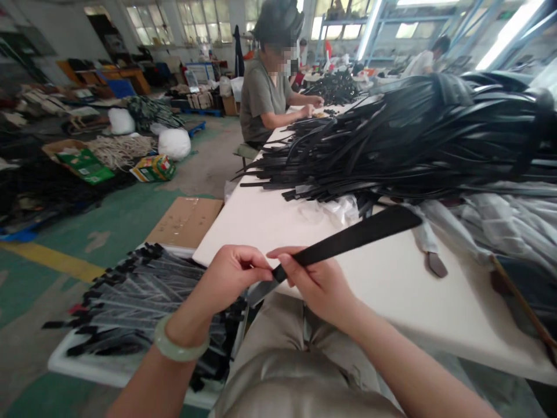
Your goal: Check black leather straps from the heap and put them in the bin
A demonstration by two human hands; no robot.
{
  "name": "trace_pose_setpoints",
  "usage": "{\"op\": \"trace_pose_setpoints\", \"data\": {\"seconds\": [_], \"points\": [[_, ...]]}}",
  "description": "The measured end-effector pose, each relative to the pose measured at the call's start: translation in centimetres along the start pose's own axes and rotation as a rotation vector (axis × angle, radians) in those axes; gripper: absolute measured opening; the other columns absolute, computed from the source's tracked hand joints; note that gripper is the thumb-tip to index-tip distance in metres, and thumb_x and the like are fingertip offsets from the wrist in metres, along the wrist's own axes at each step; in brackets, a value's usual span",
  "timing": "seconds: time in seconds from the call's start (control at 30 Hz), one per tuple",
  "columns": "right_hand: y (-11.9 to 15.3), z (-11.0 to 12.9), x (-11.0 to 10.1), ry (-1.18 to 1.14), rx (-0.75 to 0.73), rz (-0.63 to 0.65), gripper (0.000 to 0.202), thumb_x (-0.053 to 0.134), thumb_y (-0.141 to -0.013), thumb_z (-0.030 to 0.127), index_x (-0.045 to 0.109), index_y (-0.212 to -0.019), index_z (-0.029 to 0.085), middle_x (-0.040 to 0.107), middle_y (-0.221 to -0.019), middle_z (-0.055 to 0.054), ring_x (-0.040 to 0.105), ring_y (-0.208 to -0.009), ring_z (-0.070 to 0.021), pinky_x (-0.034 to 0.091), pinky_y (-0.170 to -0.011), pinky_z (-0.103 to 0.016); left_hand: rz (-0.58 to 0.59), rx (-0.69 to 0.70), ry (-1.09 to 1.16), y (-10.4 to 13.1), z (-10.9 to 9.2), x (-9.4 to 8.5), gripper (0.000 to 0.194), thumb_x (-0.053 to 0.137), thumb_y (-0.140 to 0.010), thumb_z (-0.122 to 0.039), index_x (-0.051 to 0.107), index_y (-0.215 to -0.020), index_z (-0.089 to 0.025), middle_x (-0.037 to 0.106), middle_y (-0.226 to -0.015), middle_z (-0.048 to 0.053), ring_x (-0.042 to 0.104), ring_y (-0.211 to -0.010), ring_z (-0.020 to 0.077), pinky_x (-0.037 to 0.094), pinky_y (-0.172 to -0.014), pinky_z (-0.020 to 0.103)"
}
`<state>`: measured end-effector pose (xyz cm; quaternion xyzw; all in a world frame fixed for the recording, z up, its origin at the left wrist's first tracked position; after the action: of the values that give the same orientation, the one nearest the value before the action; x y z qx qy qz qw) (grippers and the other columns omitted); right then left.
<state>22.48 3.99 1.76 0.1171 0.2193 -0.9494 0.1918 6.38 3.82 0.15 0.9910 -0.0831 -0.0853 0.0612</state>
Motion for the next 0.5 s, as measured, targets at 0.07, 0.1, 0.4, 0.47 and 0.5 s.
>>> {"op": "trace_pose_setpoints", "data": {"seconds": [0.07,0.1,0.4,0.47,0.5], "points": [[0.0,-0.3,2.5,-0.047,-0.013,0.054,0.032,0.045,-0.099,0.033,0.068,-0.119,0.022,0.073,-0.093,-0.007,0.067,-0.084,-0.0202,0.051,-0.077,-0.031,-0.045,0.023,-0.005,0.5,-0.2,-0.5,0.017,0.077,-0.068,-0.028,0.069,-0.062,-0.014,0.064,-0.060,0.001,0.053,-0.061,0.0151,0.039,-0.060,0.026],[0.0,-0.5,3.6,-0.052,0.005,0.070,0.035,0.044,-0.099,0.034,0.065,-0.125,0.021,0.073,-0.101,-0.008,0.067,-0.091,-0.0222,0.051,-0.081,-0.033,-0.066,0.039,-0.006,0.9,-0.2,-0.8,0.019,0.076,-0.069,-0.029,0.067,-0.061,-0.014,0.064,-0.062,0.001,0.053,-0.063,0.0154,0.039,-0.061,0.026],[-2.8,0.8,3.4,-0.211,0.165,-0.089,0.037,0.055,-0.092,0.038,0.065,-0.118,0.014,0.058,-0.065,0.001,0.051,-0.055,-0.0134,0.040,-0.053,-0.025,-0.175,0.042,-0.046,3.3,0.8,-4.0,0.014,0.071,-0.070,-0.023,0.064,-0.060,-0.016,0.060,-0.059,-0.002,0.052,-0.060,0.0131,0.040,-0.059,0.023],[-3.3,1.6,1.9,-0.239,0.102,-0.285,0.023,0.058,-0.091,0.036,0.068,-0.098,0.016,0.052,-0.060,0.004,0.042,-0.048,-0.0097,0.033,-0.046,-0.022,-0.169,0.037,-0.073,3.4,0.7,-4.5,0.012,0.070,-0.070,-0.022,0.065,-0.060,-0.017,0.062,-0.060,-0.001,0.054,-0.061,0.0139,0.042,-0.060,0.023],[-3.5,2.0,1.7,-0.214,0.057,-0.316,0.019,0.058,-0.091,0.033,0.067,-0.090,0.017,0.052,-0.060,0.004,0.042,-0.047,-0.0091,0.032,-0.046,-0.022,-0.169,0.047,-0.068,3.3,0.5,-4.7,0.012,0.070,-0.070,-0.022,0.066,-0.060,-0.017,0.063,-0.061,-0.001,0.055,-0.062,0.0143,0.042,-0.060,0.024]]}}
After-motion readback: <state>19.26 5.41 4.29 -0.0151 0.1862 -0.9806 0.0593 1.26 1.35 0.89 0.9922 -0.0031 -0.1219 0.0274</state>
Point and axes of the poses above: each hand's wrist, its own y-axis away from the middle knuckle, its own x-axis out of the palm, z = x × y, the point moved 5 cm from there along -y, towards the middle knuckle
